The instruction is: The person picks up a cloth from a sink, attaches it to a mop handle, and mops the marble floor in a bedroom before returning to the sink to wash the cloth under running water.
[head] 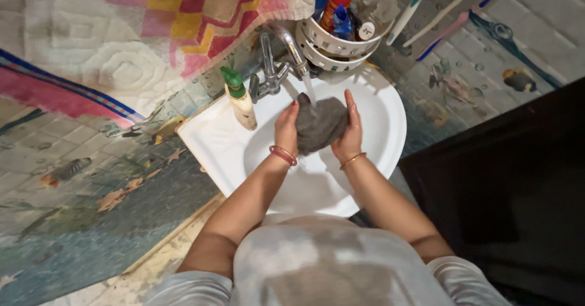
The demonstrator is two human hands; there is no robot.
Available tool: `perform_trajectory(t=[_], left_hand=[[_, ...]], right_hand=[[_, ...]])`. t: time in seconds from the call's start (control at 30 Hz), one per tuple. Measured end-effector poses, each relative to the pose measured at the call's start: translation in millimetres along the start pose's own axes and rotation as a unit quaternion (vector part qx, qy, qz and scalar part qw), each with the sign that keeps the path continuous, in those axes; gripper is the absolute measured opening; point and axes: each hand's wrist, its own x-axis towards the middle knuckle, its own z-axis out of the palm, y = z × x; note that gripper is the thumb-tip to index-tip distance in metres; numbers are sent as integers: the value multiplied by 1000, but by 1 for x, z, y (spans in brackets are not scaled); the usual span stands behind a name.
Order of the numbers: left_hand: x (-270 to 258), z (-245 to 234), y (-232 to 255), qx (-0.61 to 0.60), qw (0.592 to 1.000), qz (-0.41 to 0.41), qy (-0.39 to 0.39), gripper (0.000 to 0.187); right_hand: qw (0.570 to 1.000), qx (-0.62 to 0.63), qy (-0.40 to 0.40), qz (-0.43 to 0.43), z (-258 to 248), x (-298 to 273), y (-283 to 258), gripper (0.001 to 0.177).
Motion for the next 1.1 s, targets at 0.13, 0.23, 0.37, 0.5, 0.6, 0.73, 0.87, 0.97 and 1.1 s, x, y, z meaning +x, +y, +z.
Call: perform_trajectory(t=[0.13,0.23,0.37,0.5,0.6,0.73,0.87,0.97,1.1], left_hand=[[-9,22,18,468,858,211,19,38],[-23,43,39,609,737,288,-59,36],[-25,62,54,677,653,272,-202,30],[-29,74,56,669,594,317,-314,22],[-35,83,60,681,562,264,-388,15],[-46,84,61,702,504,220,-452,14],[-52,64,63,715,527,196,-415,14],[-54,46,61,678,584,291,-337,14],[-42,33,64,733,632,166,-191,35]], right_hand=[[991,-10,50,121,-24,8,42,71],[958,65,49,274,-40,15,53,70],[956,34,-33,290,-60,17,65,50],[953,-30,-43,299,-113,24,99,44],[894,-373,-192,158,-160,29,130,52],[897,-280,-146,310,-177,30,141,49],[901,-315,-185,233,-161,20,140,45],[911,-335,-191,145,-133,22,115,47],[935,3,28,352,-67,20,62,72]])
